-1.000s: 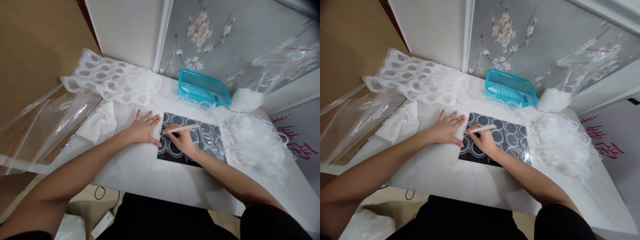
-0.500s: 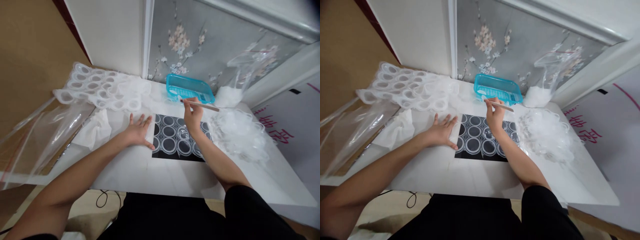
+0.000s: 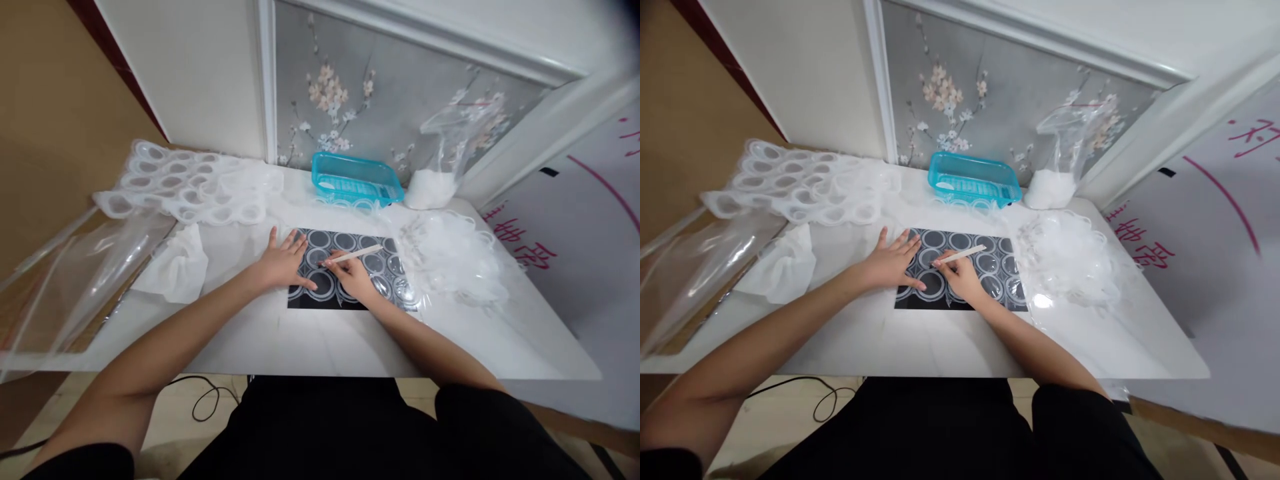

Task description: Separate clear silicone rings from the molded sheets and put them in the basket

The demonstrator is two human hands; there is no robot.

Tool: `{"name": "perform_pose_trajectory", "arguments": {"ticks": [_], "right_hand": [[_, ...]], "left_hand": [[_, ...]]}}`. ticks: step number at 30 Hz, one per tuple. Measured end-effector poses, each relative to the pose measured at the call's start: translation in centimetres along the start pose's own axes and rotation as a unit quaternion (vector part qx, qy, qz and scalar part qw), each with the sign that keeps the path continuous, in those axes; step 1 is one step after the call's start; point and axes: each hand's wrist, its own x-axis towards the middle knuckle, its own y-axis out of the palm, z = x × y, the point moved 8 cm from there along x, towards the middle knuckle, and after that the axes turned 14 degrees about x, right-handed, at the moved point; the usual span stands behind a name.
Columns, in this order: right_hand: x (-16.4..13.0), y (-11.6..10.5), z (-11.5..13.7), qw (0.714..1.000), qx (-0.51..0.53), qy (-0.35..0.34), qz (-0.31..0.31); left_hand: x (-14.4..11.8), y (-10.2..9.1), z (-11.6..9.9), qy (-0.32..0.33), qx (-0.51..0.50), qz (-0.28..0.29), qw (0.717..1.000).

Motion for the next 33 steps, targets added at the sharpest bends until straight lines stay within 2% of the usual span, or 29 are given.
{"name": "perform_pose_trajectory", "arguments": {"ticks": [3, 5, 7, 9, 10, 11, 12, 14, 15, 16, 18, 20, 22, 24, 27, 29, 33], "right_hand": [[-0.5, 0.1, 0.5, 0.999, -0.025, -0.036, 0.001], [-1.3, 0.8, 1.4, 0.993, -0.088, -0.082, 0.009], [-2.0, 2.0, 2.6, 0.97, -0.194, -0.14, 0.036], [-1.8, 2.9, 3.6, 0.935, -0.293, -0.185, 0.074], [-1.2, 2.7, 4.0, 0.922, -0.325, -0.195, 0.078], [-0.2, 1.8, 4.5, 0.917, -0.343, -0.195, 0.055], [0.9, 0.1, 4.9, 0.919, -0.349, -0.184, 0.007], [2.2, -4.8, 5.4, 0.925, -0.319, -0.143, -0.15], [2.3, -6.7, 5.3, 0.93, -0.285, -0.129, -0.194], [2.1, -7.8, 4.8, 0.941, -0.246, -0.12, -0.197], [1.1, -8.0, 3.0, 0.976, -0.153, -0.091, -0.125], [-0.6, -7.1, 0.7, 0.996, -0.066, -0.039, -0.053], [-2.3, -6.4, -0.9, 0.999, -0.021, -0.002, -0.04], [-3.0, -6.1, -1.5, 0.999, -0.016, -0.001, -0.046], [-2.9, -5.9, -1.4, 0.999, -0.022, -0.005, -0.04], [-2.6, -5.9, -1.1, 0.999, -0.026, -0.007, -0.035], [-2.6, -6.1, -1.1, 0.999, -0.021, -0.004, -0.037]], "left_hand": [[0.6, 0.6, 0.2, 0.007, -0.033, 0.023, 0.999], [0.8, 0.8, 0.3, 0.005, -0.046, 0.038, 0.998], [0.8, 0.8, 0.2, 0.002, -0.04, 0.053, 0.998], [0.8, 0.7, 0.1, 0.0, -0.022, 0.062, 0.998], [0.7, 0.6, 0.0, 0.0, -0.012, 0.067, 0.998], [0.7, 0.6, 0.1, 0.0, -0.005, 0.069, 0.998], [0.7, 0.5, 0.1, 0.001, -0.001, 0.069, 0.998], [0.7, 0.3, 0.3, 0.004, 0.003, 0.071, 0.997], [0.7, 0.1, 0.4, 0.006, 0.003, 0.075, 0.997], [0.8, 0.0, 0.4, 0.005, 0.002, 0.078, 0.997], [1.2, -0.4, 0.1, -0.006, -0.01, 0.077, 0.997], [1.9, -1.3, -0.8, -0.019, -0.033, 0.042, 0.998], [2.6, -2.4, -2.2, -0.016, -0.048, -0.015, 0.999], [3.4, -2.8, -3.8, 0.003, -0.043, -0.046, 0.998], [4.3, -1.9, -5.1, 0.015, -0.034, -0.005, 0.999], [4.7, -1.4, -5.2, 0.011, -0.036, 0.026, 0.999], [4.8, -1.5, -5.0, 0.005, -0.028, 0.044, 0.999]]}}
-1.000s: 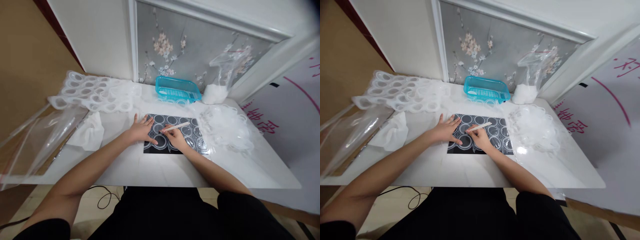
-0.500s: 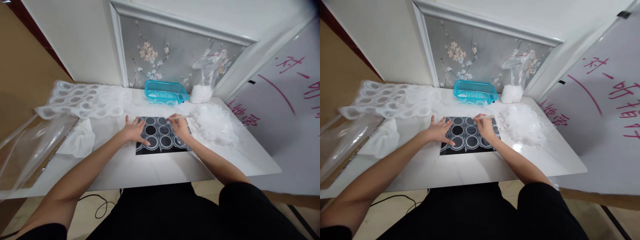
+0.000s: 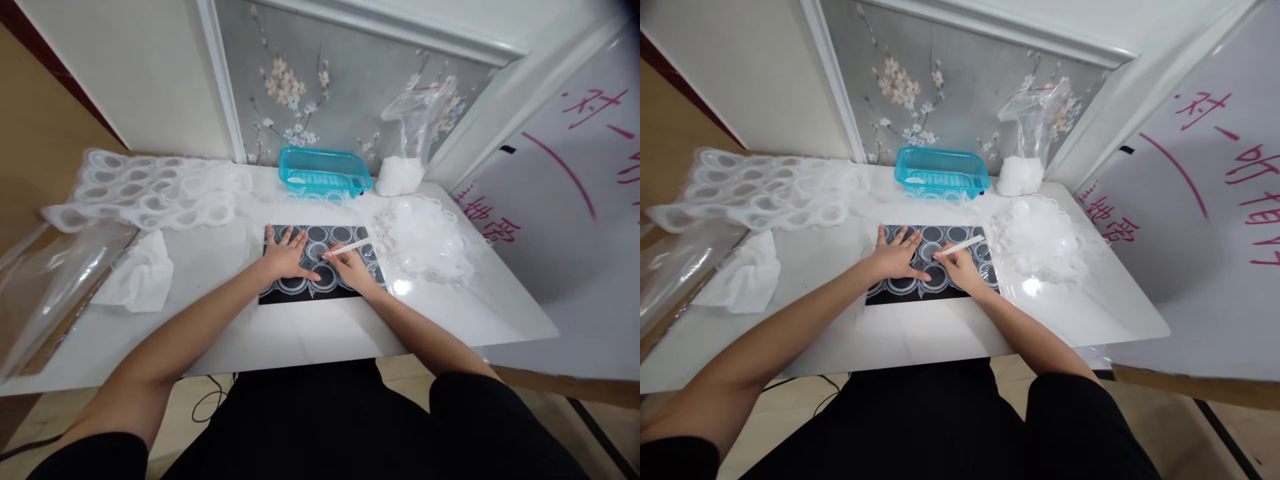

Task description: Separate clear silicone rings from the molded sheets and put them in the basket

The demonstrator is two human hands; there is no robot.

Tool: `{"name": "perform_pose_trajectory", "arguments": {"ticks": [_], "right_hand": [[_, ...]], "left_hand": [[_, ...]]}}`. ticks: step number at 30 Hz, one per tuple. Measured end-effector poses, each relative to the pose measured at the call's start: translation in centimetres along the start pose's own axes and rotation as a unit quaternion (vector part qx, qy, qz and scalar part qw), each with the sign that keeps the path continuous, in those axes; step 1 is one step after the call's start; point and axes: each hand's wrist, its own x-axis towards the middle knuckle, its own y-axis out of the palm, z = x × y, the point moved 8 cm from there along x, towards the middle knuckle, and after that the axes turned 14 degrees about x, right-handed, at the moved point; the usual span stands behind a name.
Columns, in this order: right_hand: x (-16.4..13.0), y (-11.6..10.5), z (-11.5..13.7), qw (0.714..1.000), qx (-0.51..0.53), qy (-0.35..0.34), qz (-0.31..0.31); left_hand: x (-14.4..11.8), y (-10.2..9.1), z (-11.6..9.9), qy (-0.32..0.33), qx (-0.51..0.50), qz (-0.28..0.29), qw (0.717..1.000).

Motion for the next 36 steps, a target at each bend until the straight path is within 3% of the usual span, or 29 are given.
{"name": "perform_pose_trajectory", "arguments": {"ticks": [5, 9, 14, 16, 18, 20, 22, 24, 27, 32, 36], "right_hand": [[0.1, 0.0, 0.0, 1.0, -0.014, -0.012, 0.0], [-0.9, 0.8, 1.3, 0.992, -0.106, -0.062, 0.018], [-1.0, 2.6, 3.5, 0.933, -0.309, -0.16, 0.092], [0.9, 0.4, 4.1, 0.929, -0.331, -0.161, 0.034], [2.6, -4.2, 4.5, 0.931, -0.322, -0.121, -0.123], [2.8, -7.3, 4.2, 0.933, -0.287, -0.102, -0.193], [2.1, -7.8, 3.0, 0.965, -0.206, -0.086, -0.139], [0.4, -7.0, 1.1, 0.99, -0.111, -0.046, -0.074], [-1.7, -6.2, -1.1, 0.997, -0.04, 0.009, -0.068], [-1.8, -5.8, -1.9, 0.998, -0.027, 0.027, -0.058], [-1.6, -6.0, -2.0, 0.998, -0.026, 0.023, -0.051]], "left_hand": [[0.0, -0.3, -0.1, 0.002, 0.012, 0.011, 1.0], [0.0, -0.2, -0.1, 0.001, 0.009, 0.007, 1.0], [-0.2, -0.3, -0.3, -0.008, 0.025, 0.026, 0.999], [-0.3, -0.6, -0.3, -0.008, 0.037, 0.031, 0.999], [-0.3, -1.1, -0.3, -0.001, 0.049, 0.033, 0.998], [0.0, -1.4, -0.4, 0.003, 0.062, 0.04, 0.997], [0.6, -2.0, -0.8, -0.002, 0.061, 0.03, 0.998], [1.5, -2.9, -1.8, -0.001, 0.042, -0.015, 0.999], [2.7, -3.8, -4.3, 0.03, 0.025, -0.069, 0.997], [3.8, -2.7, -6.1, 0.041, 0.028, 0.017, 0.999], [3.8, -2.9, -5.9, 0.032, 0.049, 0.035, 0.998]]}}
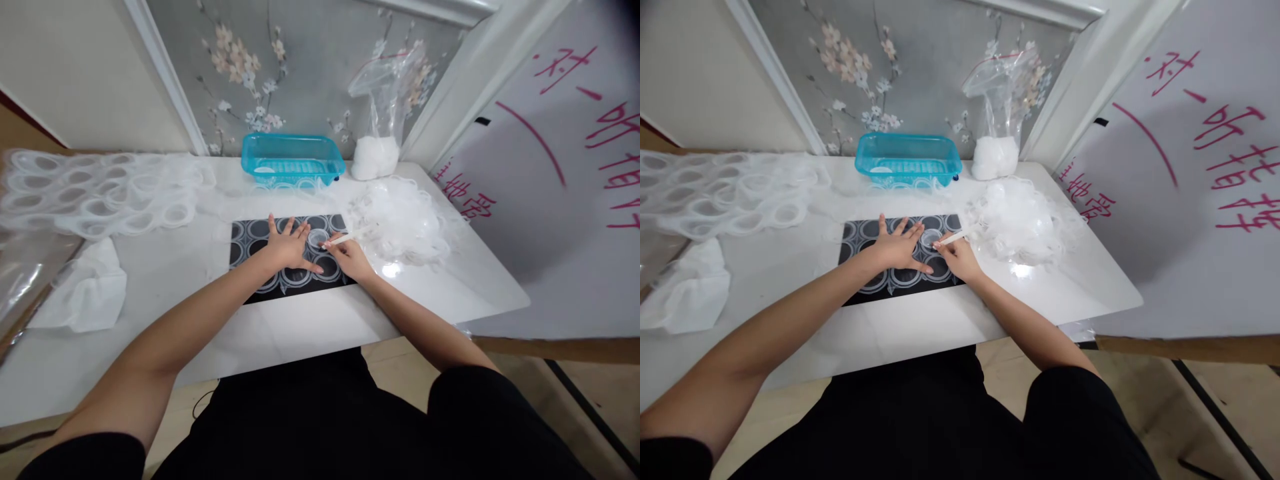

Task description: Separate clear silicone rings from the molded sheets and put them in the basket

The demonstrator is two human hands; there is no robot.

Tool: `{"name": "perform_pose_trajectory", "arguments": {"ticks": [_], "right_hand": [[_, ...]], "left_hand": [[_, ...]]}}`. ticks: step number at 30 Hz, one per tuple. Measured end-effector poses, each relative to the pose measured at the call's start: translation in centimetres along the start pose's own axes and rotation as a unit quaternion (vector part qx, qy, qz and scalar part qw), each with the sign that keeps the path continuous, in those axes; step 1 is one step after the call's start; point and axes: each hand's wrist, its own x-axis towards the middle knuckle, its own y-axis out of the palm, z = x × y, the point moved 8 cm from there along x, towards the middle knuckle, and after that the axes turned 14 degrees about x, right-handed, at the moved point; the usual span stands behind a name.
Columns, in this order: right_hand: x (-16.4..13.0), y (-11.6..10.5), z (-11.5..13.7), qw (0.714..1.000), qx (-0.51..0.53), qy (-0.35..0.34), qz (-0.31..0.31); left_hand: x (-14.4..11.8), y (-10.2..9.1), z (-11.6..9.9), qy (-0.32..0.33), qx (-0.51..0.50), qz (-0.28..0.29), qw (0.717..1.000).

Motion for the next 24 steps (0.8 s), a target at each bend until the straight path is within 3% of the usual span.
{"name": "perform_pose_trajectory", "arguments": {"ticks": [6, 9, 15, 17, 20, 22, 24], "right_hand": [[-0.1, 0.1, 0.4, 0.999, -0.022, -0.03, 0.004], [-0.9, 0.6, 1.2, 0.992, -0.106, -0.063, 0.011], [-0.9, 2.9, 3.6, 0.917, -0.346, -0.171, 0.102], [1.2, 0.8, 4.2, 0.916, -0.365, -0.161, 0.047], [2.9, -5.8, 4.3, 0.928, -0.316, -0.093, -0.175], [2.2, -7.6, 3.5, 0.946, -0.247, -0.075, -0.196], [0.8, -7.2, 2.2, 0.972, -0.186, -0.059, -0.134]], "left_hand": [[0.0, 0.0, 0.0, 0.003, 0.0, 0.008, 1.0], [0.0, -0.1, -0.1, 0.003, -0.005, 0.0, 1.0], [-0.2, -0.2, -0.3, -0.003, 0.007, 0.011, 1.0], [-0.4, -0.4, -0.2, -0.003, 0.013, 0.015, 1.0], [-0.4, -0.8, -0.1, 0.004, 0.023, 0.021, 0.999], [-0.1, -1.4, -0.2, 0.004, 0.015, 0.008, 1.0], [0.5, -2.3, -0.7, 0.007, -0.019, -0.037, 0.999]]}}
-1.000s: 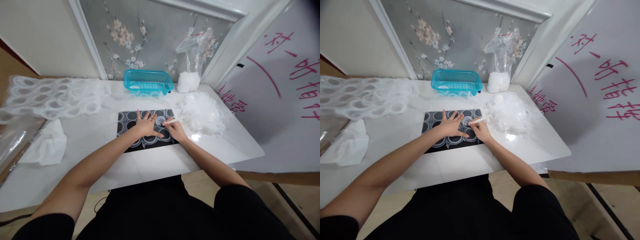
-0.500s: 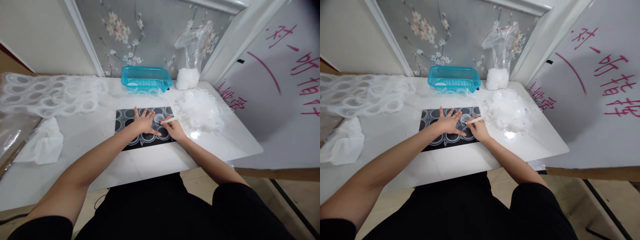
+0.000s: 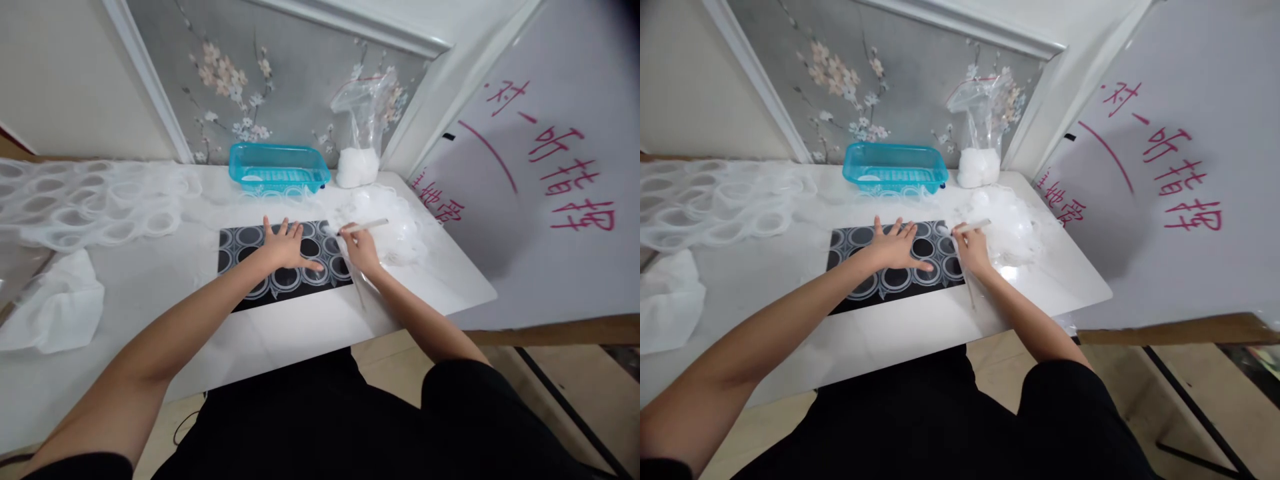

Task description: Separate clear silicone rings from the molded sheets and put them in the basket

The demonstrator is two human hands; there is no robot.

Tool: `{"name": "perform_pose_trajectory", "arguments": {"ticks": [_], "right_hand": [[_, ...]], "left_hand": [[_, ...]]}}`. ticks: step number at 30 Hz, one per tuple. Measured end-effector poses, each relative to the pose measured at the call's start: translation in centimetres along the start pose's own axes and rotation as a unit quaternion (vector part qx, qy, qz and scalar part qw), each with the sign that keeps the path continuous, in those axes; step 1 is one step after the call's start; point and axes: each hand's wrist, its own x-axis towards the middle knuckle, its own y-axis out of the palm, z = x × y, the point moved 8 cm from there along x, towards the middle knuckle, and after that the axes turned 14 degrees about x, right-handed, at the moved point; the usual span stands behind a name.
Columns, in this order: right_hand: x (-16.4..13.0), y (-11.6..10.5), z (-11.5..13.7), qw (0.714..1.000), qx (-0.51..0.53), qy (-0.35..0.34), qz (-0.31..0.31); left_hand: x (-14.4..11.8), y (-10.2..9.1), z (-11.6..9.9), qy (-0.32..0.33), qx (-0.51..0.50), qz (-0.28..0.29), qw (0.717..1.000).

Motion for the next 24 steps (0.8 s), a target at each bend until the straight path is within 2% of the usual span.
{"name": "perform_pose_trajectory", "arguments": {"ticks": [2, 4, 6, 9, 20, 24], "right_hand": [[-2.1, 0.6, -0.8, 0.998, 0.048, 0.023, 0.044], [-3.5, 1.0, -1.4, 0.994, 0.084, 0.04, 0.059], [-3.9, 1.4, -1.6, 0.991, 0.105, 0.041, 0.068], [-3.6, 1.6, -1.8, 0.99, 0.112, 0.038, 0.075], [-3.5, 1.5, -2.0, 0.992, 0.107, 0.033, 0.062], [-4.3, 1.9, -1.5, 0.997, 0.005, 0.014, 0.076]], "left_hand": [[0.9, -0.9, -1.1, 0.013, -0.031, -0.057, 0.998], [1.9, -1.1, -2.5, 0.035, -0.032, -0.079, 0.996], [2.8, -0.3, -3.5, 0.049, -0.019, -0.047, 0.998], [3.8, 0.9, -3.9, 0.042, -0.013, 0.004, 0.999], [3.6, 1.0, -3.8, 0.026, 0.019, 0.024, 0.999], [3.6, 0.9, -3.9, 0.024, 0.02, 0.028, 0.999]]}}
